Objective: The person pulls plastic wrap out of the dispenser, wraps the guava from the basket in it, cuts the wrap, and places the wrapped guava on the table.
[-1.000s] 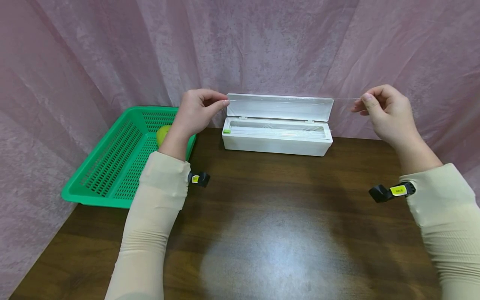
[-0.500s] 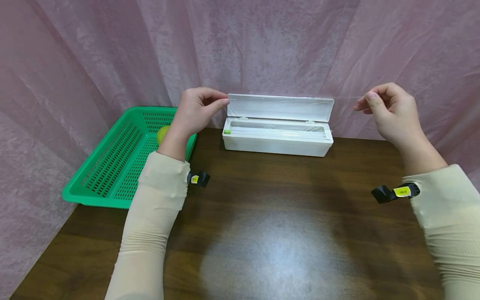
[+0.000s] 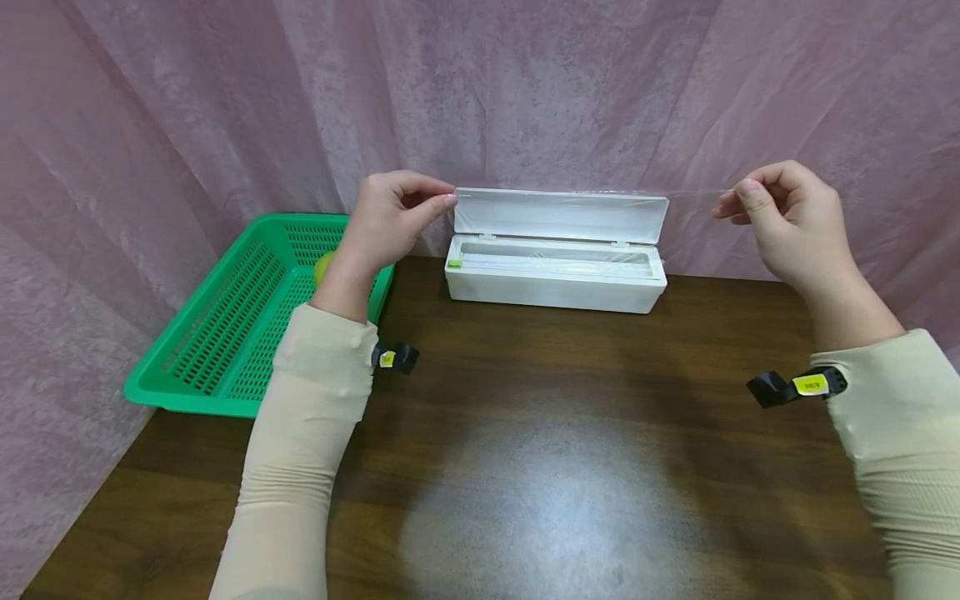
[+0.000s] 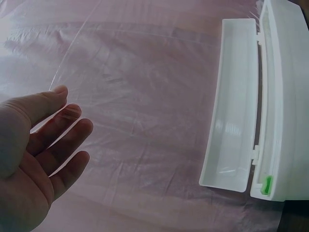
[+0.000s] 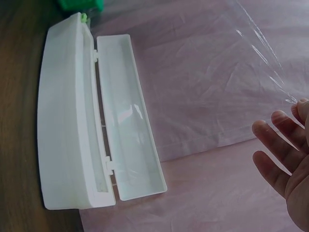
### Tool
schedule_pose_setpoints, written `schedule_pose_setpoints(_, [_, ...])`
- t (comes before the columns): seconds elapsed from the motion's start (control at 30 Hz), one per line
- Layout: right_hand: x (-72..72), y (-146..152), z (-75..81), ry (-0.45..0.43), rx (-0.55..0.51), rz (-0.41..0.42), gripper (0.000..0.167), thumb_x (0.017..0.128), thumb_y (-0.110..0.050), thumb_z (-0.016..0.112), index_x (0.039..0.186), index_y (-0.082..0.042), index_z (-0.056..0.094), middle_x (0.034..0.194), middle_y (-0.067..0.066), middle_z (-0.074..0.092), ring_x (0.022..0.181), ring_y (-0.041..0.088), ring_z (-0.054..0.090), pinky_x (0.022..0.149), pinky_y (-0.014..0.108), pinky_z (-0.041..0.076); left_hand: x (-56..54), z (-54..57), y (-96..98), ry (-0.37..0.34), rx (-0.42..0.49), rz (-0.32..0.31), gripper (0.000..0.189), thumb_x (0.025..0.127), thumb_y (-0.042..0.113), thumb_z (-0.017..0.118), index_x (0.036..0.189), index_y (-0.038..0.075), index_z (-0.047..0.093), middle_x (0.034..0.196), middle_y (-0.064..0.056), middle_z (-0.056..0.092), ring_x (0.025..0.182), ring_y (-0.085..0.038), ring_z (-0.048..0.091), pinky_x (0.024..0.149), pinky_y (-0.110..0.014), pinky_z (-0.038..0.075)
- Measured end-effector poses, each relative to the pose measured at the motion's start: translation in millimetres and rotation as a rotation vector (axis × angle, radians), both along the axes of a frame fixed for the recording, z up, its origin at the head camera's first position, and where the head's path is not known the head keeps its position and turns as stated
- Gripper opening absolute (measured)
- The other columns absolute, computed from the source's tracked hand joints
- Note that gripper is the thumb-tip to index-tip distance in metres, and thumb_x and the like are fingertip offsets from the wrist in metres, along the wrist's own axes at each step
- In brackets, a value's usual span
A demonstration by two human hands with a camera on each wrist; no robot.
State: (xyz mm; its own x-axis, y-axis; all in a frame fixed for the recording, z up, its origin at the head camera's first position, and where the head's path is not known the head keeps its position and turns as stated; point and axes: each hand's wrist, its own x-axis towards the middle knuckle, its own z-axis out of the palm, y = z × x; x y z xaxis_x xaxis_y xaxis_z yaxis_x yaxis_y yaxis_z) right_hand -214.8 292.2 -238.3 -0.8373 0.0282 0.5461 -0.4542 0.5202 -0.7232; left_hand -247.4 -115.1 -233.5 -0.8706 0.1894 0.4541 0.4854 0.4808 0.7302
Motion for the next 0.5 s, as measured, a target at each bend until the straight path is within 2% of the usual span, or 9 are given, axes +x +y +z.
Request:
schedule_pose_setpoints(0.17, [1.1, -0.5, 1.8, 0.018, -0.014, 0.009, 0.008, 0.096, -0.012, 0.052, 0.091, -0.011, 0.059, 0.079, -0.021, 0.066, 0.073, -0.005, 0.065, 0.072, 0.007, 0.048, 1.0, 1.9, -0.7, 0.002, 0.002, 0.004, 0.020, 0.086, 0.017, 0.070, 0.100, 0.003, 0.074, 0.101, -0.013, 0.071, 0.079, -0.007, 0.060, 0.067, -0.016, 0.047])
schedule_pose_setpoints(0.33, [2.6, -1.2, 3.7, 0.018, -0.029, 0.014, 0.008, 0.096, -0.011, 0.053, 0.090, -0.013, 0.059, 0.079, -0.020, 0.067, 0.073, -0.005, 0.065, 0.073, 0.007, 0.048, 1.9, 3.6, -1.5, 0.011, -0.004, 0.009, 0.020, 0.086, 0.018, 0.070, 0.099, 0.004, 0.074, 0.100, -0.012, 0.071, 0.078, -0.006, 0.060, 0.068, -0.016, 0.048])
schedule_pose_setpoints(0.5, [3.2, -0.8, 4.8, 0.028, -0.030, 0.019, 0.009, 0.096, -0.013, 0.053, 0.092, -0.007, 0.060, 0.080, -0.019, 0.067, 0.074, -0.004, 0.065, 0.073, 0.007, 0.048, 3.1, 5.6, -2.1, 0.000, 0.007, 0.008, 0.021, 0.085, 0.017, 0.071, 0.100, 0.003, 0.074, 0.101, -0.012, 0.071, 0.078, -0.005, 0.061, 0.069, -0.016, 0.048])
